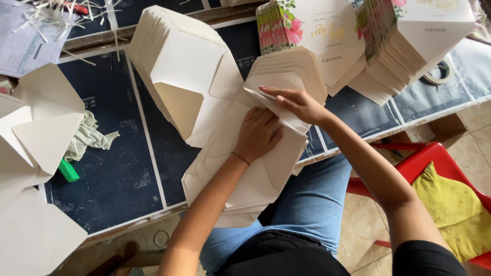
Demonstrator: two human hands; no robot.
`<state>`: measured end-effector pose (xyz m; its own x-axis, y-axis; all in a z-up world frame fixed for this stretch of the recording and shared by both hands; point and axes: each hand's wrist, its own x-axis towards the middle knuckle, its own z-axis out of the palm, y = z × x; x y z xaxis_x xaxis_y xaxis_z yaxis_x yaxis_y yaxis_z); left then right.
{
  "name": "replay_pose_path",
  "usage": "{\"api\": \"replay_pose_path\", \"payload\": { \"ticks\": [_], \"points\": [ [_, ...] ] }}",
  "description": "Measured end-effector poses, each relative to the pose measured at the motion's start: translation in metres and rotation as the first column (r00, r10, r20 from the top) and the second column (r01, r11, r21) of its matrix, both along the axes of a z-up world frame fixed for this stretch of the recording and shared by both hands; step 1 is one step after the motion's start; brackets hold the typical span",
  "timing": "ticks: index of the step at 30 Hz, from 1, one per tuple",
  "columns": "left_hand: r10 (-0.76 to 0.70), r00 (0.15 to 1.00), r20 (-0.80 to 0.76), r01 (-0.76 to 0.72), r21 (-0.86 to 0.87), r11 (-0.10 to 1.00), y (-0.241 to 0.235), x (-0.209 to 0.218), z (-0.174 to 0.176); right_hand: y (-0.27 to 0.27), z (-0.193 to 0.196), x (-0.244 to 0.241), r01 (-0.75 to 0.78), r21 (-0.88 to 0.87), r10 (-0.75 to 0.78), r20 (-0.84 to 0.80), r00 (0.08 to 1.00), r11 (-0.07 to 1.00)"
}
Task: The person sits on a chair and folds the flaps of white envelopes by hand, stacking them on the table. They then use a green marker to write on the envelopes and continue folding and stacking them.
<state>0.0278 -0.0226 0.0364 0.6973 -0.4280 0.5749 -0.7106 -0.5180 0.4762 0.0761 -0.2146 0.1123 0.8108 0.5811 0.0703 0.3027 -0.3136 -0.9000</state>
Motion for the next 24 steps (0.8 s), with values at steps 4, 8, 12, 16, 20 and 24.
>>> {"api": "replay_pose_path", "payload": {
  "ticks": [4,8,12,16,20,24],
  "points": [
    [0.046,0.993,0.111,-0.052,0.045,0.998,-0.002,-0.001,-0.001,0.006,0.022,0.003,0.027,-0.14,-0.064,-0.262,0.963,0.99],
    [0.093,0.969,0.228,-0.114,0.081,0.99,-0.008,0.004,-0.011,-0.001,0.031,0.006,-0.117,-0.046,0.107,-0.192,0.976,0.992],
    [0.096,0.981,0.167,-0.114,0.103,0.988,-0.008,0.0,-0.012,0.004,0.024,0.005,-0.123,-0.076,0.109,-0.166,0.98,0.99],
    [0.031,0.996,0.078,-0.036,0.053,0.998,-0.003,0.004,-0.014,0.003,0.027,0.006,-0.128,-0.046,0.118,-0.186,0.976,0.991],
    [0.093,0.946,0.312,-0.074,-0.072,0.995,0.002,-0.002,-0.016,0.005,0.035,0.007,-0.084,-0.025,0.07,-0.345,0.936,0.996],
    [0.228,0.873,0.432,-0.172,-0.165,0.971,0.011,-0.013,-0.027,0.018,-0.005,0.002,-0.172,-0.111,0.169,-0.034,0.985,0.979]
  ]
}}
